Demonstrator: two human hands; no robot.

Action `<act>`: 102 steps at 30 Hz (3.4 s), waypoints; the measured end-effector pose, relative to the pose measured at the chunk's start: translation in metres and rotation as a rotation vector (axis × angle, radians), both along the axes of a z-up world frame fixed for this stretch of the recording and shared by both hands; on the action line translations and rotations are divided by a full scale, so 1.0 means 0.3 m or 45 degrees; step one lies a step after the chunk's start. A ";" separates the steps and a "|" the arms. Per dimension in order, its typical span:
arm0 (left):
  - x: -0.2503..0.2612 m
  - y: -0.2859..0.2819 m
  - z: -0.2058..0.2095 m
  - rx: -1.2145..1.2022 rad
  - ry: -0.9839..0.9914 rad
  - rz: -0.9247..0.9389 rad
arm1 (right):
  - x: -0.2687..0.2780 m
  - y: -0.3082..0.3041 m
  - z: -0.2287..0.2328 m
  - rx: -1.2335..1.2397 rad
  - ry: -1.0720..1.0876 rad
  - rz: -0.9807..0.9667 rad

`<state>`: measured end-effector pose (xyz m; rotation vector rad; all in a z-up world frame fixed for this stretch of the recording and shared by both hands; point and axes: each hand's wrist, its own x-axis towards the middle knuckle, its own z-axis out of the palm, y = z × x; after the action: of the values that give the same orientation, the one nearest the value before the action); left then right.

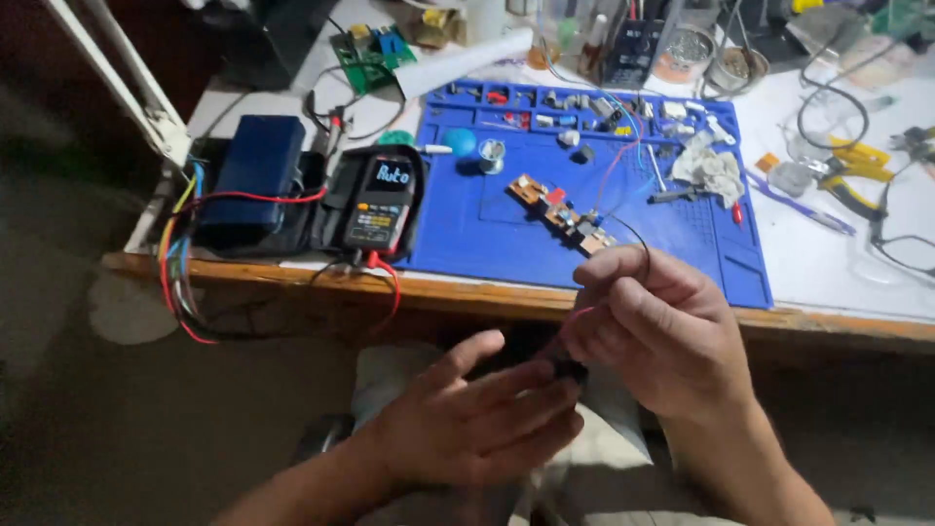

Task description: The person is working on a small circuit board, using a multimeter to test connections and a soldering iron to solder wires to the board. They manipulate the board and wires throughout the process.

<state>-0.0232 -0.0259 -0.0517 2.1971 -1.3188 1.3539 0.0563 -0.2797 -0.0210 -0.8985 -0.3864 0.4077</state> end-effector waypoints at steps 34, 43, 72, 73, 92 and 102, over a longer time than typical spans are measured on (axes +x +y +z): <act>0.101 -0.217 -0.007 -0.459 2.277 -0.318 | -0.255 -0.134 -0.097 -0.959 -1.156 -0.701; 0.126 -0.212 0.010 -0.341 2.398 -0.252 | -0.139 -0.168 -0.112 -0.270 -0.304 -0.607; 0.190 -0.282 -0.050 -0.718 2.073 -0.253 | -0.036 -0.256 -0.103 -0.582 -0.298 -0.893; 0.197 -0.278 -0.055 -0.779 2.055 -0.218 | -0.033 -0.267 -0.083 -0.812 -0.416 -0.848; 0.337 -0.243 0.023 -0.728 1.402 -0.078 | 0.238 -0.439 -0.032 -0.890 -0.245 0.175; 0.364 -0.234 -0.139 -0.604 0.985 0.334 | 0.502 -0.428 0.053 -1.489 -0.588 -0.089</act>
<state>0.0859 -0.0962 -0.0936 2.2168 -0.3966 0.6378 0.2069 -0.4081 -0.0051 -2.1619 -0.5363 0.3424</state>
